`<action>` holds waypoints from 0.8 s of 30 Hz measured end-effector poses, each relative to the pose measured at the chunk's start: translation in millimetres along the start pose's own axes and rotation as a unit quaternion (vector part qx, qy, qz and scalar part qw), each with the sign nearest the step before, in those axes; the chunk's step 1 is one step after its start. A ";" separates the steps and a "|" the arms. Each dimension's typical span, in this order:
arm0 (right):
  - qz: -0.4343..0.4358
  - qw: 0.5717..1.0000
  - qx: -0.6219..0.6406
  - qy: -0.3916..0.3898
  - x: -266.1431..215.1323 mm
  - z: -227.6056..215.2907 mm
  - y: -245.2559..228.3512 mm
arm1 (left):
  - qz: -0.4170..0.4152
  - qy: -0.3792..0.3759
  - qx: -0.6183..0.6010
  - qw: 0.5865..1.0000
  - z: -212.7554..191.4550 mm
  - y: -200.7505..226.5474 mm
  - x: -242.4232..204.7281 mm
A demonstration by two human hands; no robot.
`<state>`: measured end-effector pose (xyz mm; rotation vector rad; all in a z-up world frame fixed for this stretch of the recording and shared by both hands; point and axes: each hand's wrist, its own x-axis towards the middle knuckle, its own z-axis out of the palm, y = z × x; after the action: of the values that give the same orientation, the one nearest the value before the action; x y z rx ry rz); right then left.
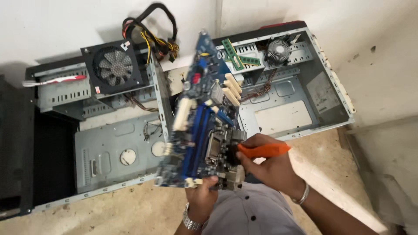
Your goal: The person holds a blue computer motherboard and uses an orange-handled brush to sweep dust off its surface. They rotate the board to access different areas and continue brushing across slots and connectors.
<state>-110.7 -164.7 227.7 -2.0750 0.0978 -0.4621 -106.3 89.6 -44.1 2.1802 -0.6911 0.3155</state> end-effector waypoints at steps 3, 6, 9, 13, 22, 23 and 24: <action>-0.011 0.992 -0.089 0.084 17.2 -2.5 4.4 | 0.010 0.051 -0.012 0.999 -27.0 25.0 33.7; -0.018 0.999 -0.015 0.046 0.7 3.0 -33.5 | -0.035 0.051 -0.022 0.998 -25.2 22.3 24.4; 0.055 0.995 -0.043 0.074 -3.5 -2.2 24.6 | -0.095 0.030 -0.049 0.994 -13.3 -3.2 -1.7; 0.081 0.993 0.013 0.087 -10.4 11.6 -16.3 | -0.038 0.029 -0.020 0.999 -6.0 5.1 19.6; 0.162 0.984 0.053 0.046 -28.2 18.8 -16.2 | -0.001 0.080 -0.067 0.994 -29.2 43.6 41.5; 0.163 0.979 0.082 0.092 -22.2 18.4 -3.5 | -0.014 0.081 -0.058 0.995 -21.7 35.7 33.7; 0.158 0.971 0.112 0.137 -11.6 18.2 9.9 | -0.024 0.088 -0.047 0.995 -12.5 25.7 31.1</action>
<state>-113.6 -152.1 207.7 -1.7250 0.5097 -0.5338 -95.5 74.1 -6.3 2.0483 -0.5437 0.4349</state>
